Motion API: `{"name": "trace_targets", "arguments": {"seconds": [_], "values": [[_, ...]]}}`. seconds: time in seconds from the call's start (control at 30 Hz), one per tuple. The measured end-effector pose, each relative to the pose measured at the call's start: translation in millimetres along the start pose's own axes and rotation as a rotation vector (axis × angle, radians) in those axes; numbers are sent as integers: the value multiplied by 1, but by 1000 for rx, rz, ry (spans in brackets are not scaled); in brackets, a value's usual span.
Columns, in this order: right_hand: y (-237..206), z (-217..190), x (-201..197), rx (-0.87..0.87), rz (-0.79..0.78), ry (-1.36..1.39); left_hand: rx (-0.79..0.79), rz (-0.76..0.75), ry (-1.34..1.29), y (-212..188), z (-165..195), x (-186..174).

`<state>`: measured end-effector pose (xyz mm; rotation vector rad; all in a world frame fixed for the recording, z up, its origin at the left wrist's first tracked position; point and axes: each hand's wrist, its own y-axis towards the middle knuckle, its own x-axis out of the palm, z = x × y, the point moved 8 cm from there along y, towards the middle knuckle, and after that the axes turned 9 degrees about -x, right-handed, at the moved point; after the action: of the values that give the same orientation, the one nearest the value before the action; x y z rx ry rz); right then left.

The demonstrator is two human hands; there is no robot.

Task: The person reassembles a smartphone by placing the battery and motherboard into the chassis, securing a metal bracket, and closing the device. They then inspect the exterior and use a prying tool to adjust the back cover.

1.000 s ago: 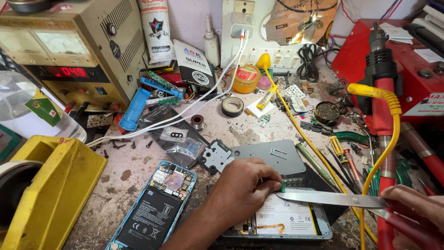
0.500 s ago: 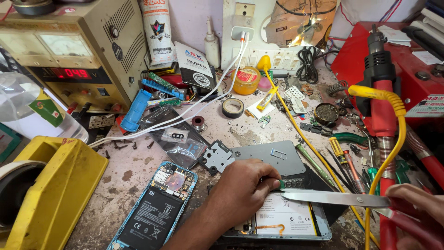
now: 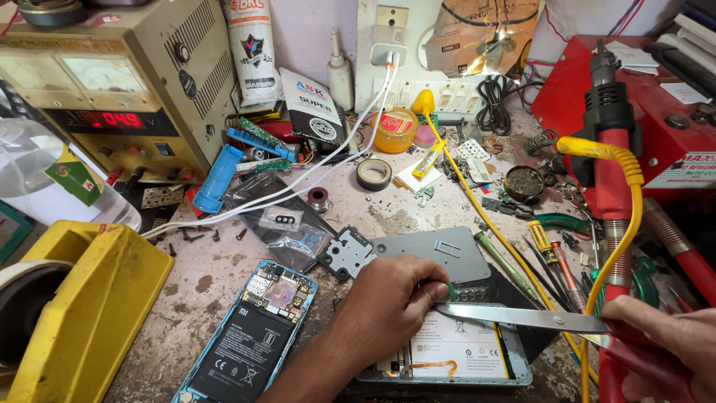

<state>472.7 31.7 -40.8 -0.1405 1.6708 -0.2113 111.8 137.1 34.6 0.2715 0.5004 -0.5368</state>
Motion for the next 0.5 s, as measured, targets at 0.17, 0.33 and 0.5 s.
{"name": "trace_targets", "arguments": {"seconds": [0.17, 0.33, 0.5], "values": [[-10, 14, 7, -65, 258, 121, -3, 70, -62, -2, 3, -8], [-8, 43, 11, -8, 288, 164, -119, 188, -113, 1, -3, -29], [-8, 45, 13, 7, 304, 183, -133, 453, 177, -3, -10, -73]]}}
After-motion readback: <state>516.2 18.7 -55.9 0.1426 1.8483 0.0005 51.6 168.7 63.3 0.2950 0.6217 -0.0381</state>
